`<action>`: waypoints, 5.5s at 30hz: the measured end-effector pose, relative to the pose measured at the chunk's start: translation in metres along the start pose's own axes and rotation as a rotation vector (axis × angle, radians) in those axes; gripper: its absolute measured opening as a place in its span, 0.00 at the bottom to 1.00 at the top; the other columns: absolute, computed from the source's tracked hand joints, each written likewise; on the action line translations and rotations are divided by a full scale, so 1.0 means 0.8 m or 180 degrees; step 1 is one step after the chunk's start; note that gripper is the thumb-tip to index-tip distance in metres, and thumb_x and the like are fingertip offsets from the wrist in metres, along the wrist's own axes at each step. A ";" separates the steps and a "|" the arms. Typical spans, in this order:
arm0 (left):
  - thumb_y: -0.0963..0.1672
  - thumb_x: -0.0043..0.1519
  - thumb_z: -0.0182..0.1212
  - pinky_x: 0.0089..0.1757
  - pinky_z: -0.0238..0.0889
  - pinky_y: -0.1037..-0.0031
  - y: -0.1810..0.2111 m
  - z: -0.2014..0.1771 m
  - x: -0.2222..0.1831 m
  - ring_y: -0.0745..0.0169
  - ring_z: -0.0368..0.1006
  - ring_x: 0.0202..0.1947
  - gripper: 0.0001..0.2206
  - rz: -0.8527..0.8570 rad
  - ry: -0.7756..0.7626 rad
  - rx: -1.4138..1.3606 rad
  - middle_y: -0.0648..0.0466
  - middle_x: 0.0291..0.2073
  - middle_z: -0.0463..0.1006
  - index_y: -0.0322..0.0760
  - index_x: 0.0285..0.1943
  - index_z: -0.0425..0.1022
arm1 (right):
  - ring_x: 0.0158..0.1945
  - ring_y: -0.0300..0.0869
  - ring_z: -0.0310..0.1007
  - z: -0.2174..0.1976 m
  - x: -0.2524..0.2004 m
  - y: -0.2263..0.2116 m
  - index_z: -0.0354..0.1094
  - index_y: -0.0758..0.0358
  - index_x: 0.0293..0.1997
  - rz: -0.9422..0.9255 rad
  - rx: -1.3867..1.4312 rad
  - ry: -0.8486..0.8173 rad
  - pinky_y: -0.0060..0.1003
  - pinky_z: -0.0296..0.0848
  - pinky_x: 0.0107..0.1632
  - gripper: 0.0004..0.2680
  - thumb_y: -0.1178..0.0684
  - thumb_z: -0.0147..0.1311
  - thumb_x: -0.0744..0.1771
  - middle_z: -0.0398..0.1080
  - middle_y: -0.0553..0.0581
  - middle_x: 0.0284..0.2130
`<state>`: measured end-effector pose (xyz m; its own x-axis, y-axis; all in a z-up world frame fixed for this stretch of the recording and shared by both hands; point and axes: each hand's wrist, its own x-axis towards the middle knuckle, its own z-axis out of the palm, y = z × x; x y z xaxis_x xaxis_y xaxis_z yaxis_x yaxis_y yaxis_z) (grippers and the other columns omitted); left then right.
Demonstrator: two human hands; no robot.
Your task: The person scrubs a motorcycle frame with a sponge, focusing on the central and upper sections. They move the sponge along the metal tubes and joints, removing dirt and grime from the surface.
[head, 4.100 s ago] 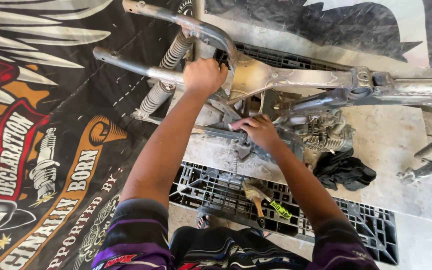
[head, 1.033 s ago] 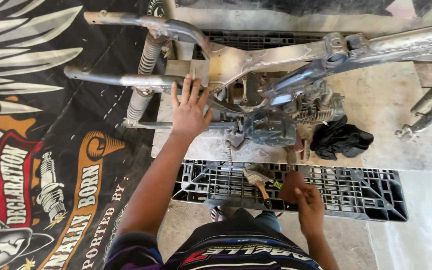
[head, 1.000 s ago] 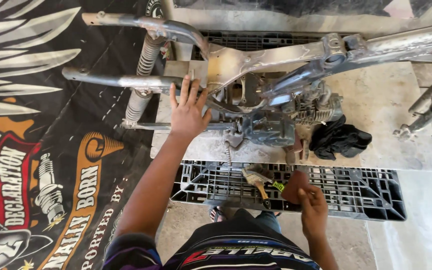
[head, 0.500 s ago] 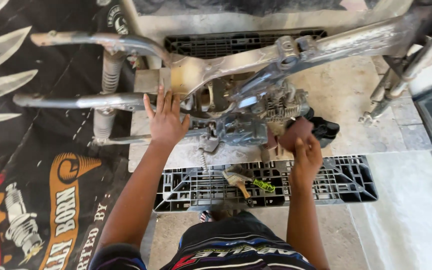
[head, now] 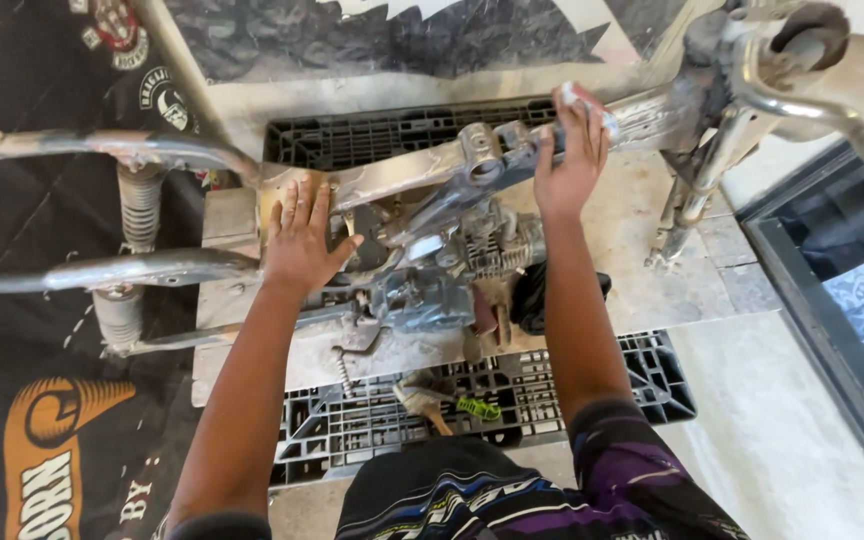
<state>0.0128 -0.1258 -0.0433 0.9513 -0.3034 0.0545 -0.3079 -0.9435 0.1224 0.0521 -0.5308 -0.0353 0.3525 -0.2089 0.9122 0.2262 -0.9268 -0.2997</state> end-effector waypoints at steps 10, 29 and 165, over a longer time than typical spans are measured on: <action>0.65 0.66 0.35 0.70 0.24 0.48 0.075 -0.011 0.098 0.47 0.25 0.80 0.41 0.0410 0.0495 -0.0642 0.47 0.81 0.35 0.44 0.83 0.45 | 0.53 0.47 0.76 0.007 0.031 0.026 0.69 0.63 0.51 0.1344 0.3533 0.0256 0.31 0.74 0.53 0.07 0.54 0.46 0.71 0.74 0.60 0.49; 0.67 0.64 0.39 0.47 0.67 0.52 0.088 -0.002 0.133 0.41 0.77 0.47 0.30 -0.0248 0.0361 -0.0767 0.47 0.42 0.81 0.50 0.48 0.74 | 0.42 0.48 0.76 0.011 0.042 0.045 0.76 0.51 0.47 -0.0829 0.1107 -0.0629 0.44 0.69 0.53 0.09 0.62 0.56 0.66 0.79 0.52 0.35; 0.65 0.64 0.41 0.54 0.68 0.55 0.085 0.020 0.140 0.40 0.78 0.50 0.27 -0.0294 0.0619 -0.0786 0.49 0.44 0.81 0.55 0.53 0.76 | 0.40 0.55 0.76 -0.024 0.048 -0.041 0.77 0.58 0.38 -0.0608 0.1493 -0.0493 0.47 0.72 0.51 0.05 0.64 0.58 0.65 0.78 0.55 0.35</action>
<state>0.0985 -0.2260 -0.0446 0.9622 -0.1644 0.2173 -0.2372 -0.8979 0.3709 0.0410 -0.5145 0.0151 0.3873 0.0315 0.9214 0.6689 -0.6973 -0.2574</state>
